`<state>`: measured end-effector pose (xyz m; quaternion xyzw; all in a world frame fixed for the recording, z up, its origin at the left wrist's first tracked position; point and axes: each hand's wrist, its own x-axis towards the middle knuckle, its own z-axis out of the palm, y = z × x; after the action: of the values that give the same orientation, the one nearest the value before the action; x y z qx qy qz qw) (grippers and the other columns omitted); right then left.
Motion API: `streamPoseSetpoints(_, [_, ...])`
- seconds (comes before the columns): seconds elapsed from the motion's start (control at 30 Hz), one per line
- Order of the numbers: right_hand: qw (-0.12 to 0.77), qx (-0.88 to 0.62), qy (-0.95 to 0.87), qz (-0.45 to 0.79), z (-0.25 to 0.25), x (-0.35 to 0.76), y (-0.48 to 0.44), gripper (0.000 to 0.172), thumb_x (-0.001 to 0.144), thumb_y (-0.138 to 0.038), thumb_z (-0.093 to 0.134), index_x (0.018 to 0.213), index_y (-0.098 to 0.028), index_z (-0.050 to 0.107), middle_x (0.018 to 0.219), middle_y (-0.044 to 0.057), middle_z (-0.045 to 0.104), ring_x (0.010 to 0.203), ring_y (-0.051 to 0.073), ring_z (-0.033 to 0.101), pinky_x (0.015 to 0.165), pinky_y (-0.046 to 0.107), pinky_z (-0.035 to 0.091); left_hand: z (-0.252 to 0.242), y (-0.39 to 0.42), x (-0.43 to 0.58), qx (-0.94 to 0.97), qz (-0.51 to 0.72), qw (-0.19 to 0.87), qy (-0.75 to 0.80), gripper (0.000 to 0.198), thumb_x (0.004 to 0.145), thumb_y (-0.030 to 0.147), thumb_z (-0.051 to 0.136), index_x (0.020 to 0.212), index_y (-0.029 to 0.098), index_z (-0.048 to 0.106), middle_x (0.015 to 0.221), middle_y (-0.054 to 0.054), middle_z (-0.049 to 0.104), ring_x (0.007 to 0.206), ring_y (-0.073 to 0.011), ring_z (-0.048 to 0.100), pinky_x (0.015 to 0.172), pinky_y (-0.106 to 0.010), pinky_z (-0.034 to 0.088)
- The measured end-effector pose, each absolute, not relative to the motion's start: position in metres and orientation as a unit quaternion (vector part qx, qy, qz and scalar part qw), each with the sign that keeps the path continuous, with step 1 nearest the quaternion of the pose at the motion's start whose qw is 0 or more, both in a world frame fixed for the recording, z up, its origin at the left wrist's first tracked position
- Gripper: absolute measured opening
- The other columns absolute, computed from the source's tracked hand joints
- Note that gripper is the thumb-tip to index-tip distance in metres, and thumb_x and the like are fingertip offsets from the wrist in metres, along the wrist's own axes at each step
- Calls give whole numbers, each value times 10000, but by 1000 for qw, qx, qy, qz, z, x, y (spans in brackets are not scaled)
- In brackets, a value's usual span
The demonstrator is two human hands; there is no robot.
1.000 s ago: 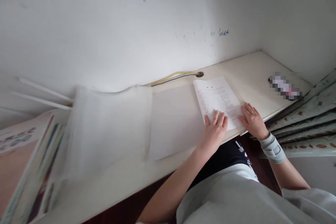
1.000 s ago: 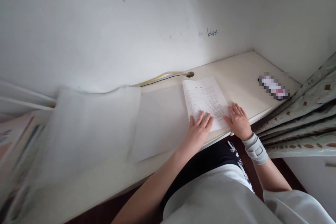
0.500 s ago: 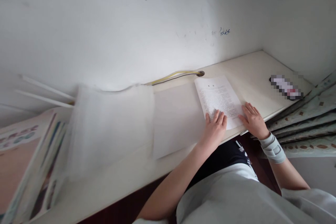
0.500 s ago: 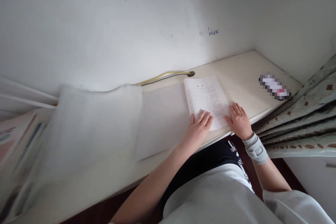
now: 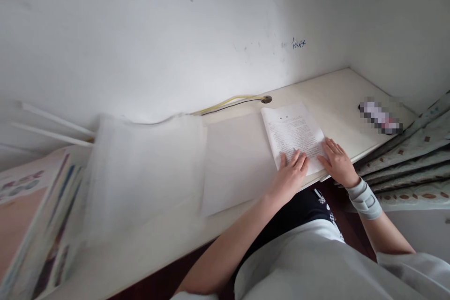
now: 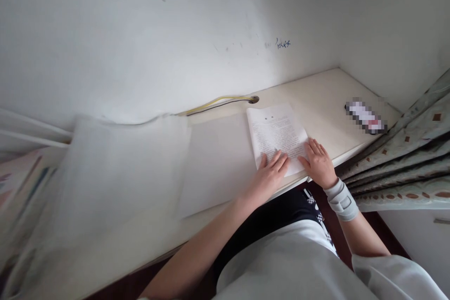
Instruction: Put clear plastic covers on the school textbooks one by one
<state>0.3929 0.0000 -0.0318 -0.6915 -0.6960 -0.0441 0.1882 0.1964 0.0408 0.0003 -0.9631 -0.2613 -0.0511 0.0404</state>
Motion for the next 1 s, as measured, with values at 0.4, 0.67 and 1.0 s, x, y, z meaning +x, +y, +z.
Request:
streamPoseSetpoints(0.4, [189, -697, -690, -40, -33, 395, 0, 529, 916, -447, 347, 1253, -66, 494, 1354, 220, 448, 1296, 307, 375, 1021, 464, 361, 6, 45, 201, -968, -47, 0, -248, 402, 915, 116, 290, 1282, 136, 454, 1358, -142, 466, 1336, -283, 309, 1038, -555, 314])
streamPoseSetpoints(0.67, [185, -687, -701, -45, -34, 401, 1, 526, 915, -442, 354, 1243, -59, 504, 1334, 225, 468, 1278, 306, 399, 1012, 457, 375, 6, 49, 207, -966, -62, -106, -230, 420, 937, 259, 342, 1334, 126, 378, 1394, -146, 425, 1364, -283, 243, 1090, -538, 210])
streamPoseSetpoints(1.0, [204, -611, -760, -88, 6, 349, 3, 404, 925, -323, 386, 1245, -117, 521, 1364, 188, 452, 1302, 268, 376, 1030, 457, 350, 27, 106, 63, -775, -258, -139, -559, 490, 866, 331, 407, 1295, 96, 420, 1382, -175, 430, 1330, -280, 319, 1094, -458, 262])
